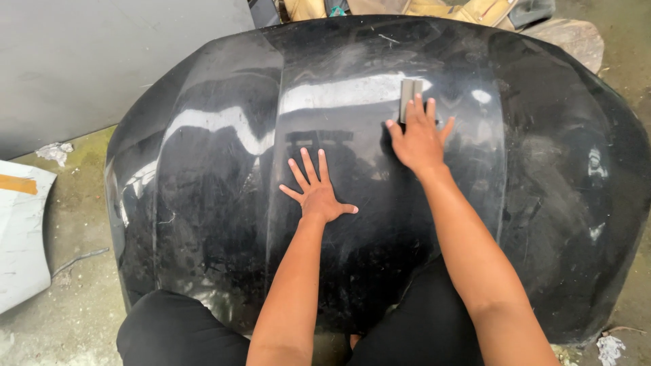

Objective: The person sands the surface of a black car hood using a sanding block. They move the block in circular and back-and-forth motions across the hood's surface to smooth it out.

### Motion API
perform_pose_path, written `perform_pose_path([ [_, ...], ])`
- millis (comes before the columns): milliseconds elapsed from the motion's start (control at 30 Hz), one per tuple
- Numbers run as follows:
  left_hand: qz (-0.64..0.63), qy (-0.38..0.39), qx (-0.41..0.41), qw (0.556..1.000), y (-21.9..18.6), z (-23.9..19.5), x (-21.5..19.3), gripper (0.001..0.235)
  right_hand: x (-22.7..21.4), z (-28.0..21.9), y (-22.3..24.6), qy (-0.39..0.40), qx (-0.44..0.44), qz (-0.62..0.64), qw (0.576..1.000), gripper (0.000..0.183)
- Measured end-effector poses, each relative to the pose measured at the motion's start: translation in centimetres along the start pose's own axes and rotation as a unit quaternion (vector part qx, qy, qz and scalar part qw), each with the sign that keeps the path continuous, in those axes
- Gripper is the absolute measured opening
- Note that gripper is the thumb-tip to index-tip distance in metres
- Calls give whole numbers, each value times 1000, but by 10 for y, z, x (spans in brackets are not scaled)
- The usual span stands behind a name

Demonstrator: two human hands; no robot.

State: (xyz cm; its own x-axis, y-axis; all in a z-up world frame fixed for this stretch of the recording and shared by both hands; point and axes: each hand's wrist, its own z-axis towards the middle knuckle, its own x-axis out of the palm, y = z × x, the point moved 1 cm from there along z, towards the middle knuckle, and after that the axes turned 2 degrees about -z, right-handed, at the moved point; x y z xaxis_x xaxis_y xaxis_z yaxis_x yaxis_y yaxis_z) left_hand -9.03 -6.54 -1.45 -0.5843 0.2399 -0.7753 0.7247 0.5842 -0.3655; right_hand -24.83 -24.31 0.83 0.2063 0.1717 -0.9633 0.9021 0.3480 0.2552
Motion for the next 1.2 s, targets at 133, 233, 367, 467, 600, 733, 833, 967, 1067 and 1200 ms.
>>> perform_pose_path([
  [133,2,-2,-5,1000,0,1,2,157,21,-21,59,-92,-94,0,991,76],
  [233,14,-9,-6,1000,0,2,6,156,54,-28,82,-136,-235,1,962,82],
  [367,28,-13,-12,999,-1,1,7,159,42,-23,80,-92,-264,-5,960,75],
  [467,20,-11,-8,1000,-1,1,3,159,19,6,45,-115,-177,-32,977,67],
  [600,10,2,-7,1000,0,1,2,160,13,36,-23,-19,33,-4,999,76],
  [733,2,10,-3,1000,0,-2,-1,158,5,26,-16,18,48,33,998,80],
  [833,16,6,-4,1000,-2,0,-2,158,-13,2,34,43,-10,8,999,84],
  [967,25,16,-17,999,-2,0,-1,158,7,-28,79,106,-157,-10,982,83],
  [1067,26,19,-14,999,-2,-2,-4,158,11,-30,79,107,-202,-35,973,79],
  [1200,4,20,0,1000,-1,-3,-4,156,-15,-10,43,78,-120,-79,987,73],
])
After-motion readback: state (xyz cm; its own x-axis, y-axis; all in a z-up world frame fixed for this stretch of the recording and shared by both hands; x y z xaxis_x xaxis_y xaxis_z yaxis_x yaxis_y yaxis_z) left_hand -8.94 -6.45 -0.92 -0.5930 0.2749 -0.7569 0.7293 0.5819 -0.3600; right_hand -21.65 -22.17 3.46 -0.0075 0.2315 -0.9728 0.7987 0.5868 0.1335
